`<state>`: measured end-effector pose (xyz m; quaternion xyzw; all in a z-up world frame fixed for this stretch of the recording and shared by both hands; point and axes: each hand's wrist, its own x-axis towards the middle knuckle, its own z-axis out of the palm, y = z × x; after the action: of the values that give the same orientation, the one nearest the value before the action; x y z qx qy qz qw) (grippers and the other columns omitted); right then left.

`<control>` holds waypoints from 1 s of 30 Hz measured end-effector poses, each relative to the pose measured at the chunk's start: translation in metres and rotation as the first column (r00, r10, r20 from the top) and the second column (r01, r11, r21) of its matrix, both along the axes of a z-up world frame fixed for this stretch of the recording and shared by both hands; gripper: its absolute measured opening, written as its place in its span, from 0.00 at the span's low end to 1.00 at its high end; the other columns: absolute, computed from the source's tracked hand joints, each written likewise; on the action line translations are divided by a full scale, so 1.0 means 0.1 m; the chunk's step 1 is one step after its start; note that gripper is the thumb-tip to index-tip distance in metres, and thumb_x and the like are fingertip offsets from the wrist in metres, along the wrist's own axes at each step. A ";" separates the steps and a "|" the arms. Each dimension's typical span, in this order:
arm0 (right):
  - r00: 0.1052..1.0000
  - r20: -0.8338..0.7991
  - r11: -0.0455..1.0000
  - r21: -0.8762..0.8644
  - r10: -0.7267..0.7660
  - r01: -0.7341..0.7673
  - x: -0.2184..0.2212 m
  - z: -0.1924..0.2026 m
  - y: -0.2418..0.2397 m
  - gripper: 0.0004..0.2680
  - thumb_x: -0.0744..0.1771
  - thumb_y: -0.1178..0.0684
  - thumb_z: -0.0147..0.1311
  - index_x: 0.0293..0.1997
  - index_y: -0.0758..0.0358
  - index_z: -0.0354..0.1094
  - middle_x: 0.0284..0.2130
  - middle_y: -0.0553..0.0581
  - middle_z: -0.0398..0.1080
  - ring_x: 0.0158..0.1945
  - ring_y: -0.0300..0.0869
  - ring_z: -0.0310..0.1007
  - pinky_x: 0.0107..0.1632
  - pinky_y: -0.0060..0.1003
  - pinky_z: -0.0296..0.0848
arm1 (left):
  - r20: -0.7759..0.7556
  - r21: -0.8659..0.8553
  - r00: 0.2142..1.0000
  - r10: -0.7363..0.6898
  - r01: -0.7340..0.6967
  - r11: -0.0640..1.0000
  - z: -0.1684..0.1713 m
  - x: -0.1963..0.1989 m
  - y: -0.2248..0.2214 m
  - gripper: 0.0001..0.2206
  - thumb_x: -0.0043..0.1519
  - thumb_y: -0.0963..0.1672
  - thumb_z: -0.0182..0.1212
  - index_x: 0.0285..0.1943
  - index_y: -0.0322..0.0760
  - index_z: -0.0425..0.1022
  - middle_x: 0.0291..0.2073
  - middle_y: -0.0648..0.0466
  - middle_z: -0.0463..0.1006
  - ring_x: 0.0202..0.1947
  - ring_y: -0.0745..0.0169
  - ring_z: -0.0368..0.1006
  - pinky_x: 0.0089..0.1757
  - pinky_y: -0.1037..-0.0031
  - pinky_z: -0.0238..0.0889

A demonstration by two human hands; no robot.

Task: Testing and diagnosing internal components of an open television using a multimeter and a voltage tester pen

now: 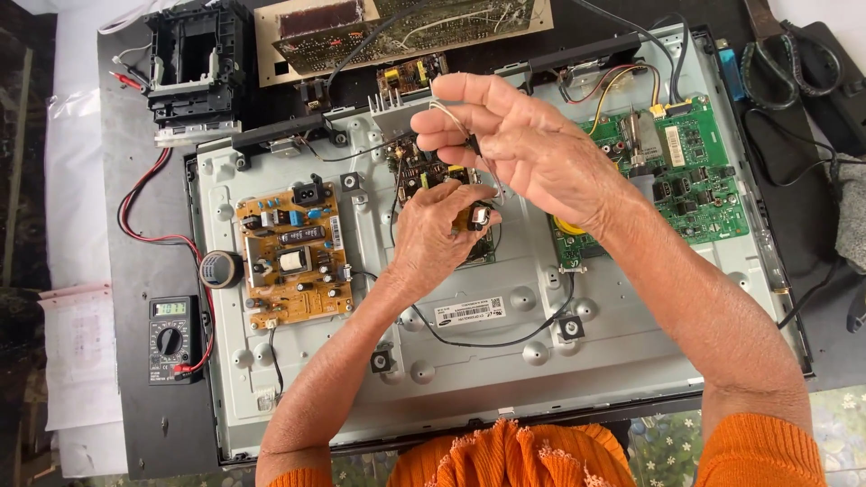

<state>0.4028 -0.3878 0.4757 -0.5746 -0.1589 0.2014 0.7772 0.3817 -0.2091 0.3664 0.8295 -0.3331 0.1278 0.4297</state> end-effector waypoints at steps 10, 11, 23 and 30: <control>0.807 0.587 0.838 -0.407 -0.066 0.365 0.16 -0.15 -0.14 0.18 0.69 0.65 0.31 0.67 0.57 0.55 0.52 0.63 0.75 0.59 0.51 0.79 0.59 0.45 0.74 | 0.069 0.103 0.988 0.139 -0.146 0.984 -0.18 0.20 0.28 0.07 0.67 0.43 0.68 0.52 0.46 0.79 0.32 0.59 0.76 0.23 0.75 0.72 0.24 0.84 0.74; 0.806 0.588 0.837 -0.408 -0.064 0.365 0.15 -0.15 -0.16 0.18 0.69 0.65 0.31 0.67 0.57 0.55 0.52 0.63 0.75 0.59 0.51 0.79 0.59 0.45 0.74 | 0.070 0.101 0.988 0.140 -0.147 0.984 -0.13 0.21 0.33 0.07 0.67 0.43 0.68 0.52 0.46 0.79 0.32 0.59 0.76 0.23 0.75 0.72 0.24 0.84 0.74; 0.803 0.595 0.689 -0.595 0.030 0.415 0.03 -0.15 -0.30 0.12 0.71 0.63 0.36 0.62 0.63 0.59 0.41 0.63 0.77 0.40 0.48 0.78 0.41 0.40 0.74 | 0.321 0.264 0.947 0.005 -0.095 0.960 -0.06 0.25 0.37 0.27 0.43 0.27 0.54 0.49 0.36 0.79 0.39 0.53 0.64 0.37 0.52 0.60 0.39 0.63 0.61; 0.737 0.633 0.303 -0.769 0.237 0.563 -0.08 -0.26 -0.42 0.15 0.69 0.57 0.51 0.64 0.60 0.57 0.41 0.58 0.74 0.37 0.54 0.73 0.33 0.53 0.70 | 0.317 0.215 0.948 -0.032 -0.039 0.976 -0.06 0.23 0.29 0.25 0.44 0.25 0.55 0.47 0.35 0.78 0.37 0.52 0.64 0.36 0.54 0.60 0.40 0.65 0.62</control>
<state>0.3944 -0.4299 0.4498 -0.9570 -0.2032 -0.0462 0.2020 0.4043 -0.1802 0.3607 0.8407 -0.4088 0.2234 0.2761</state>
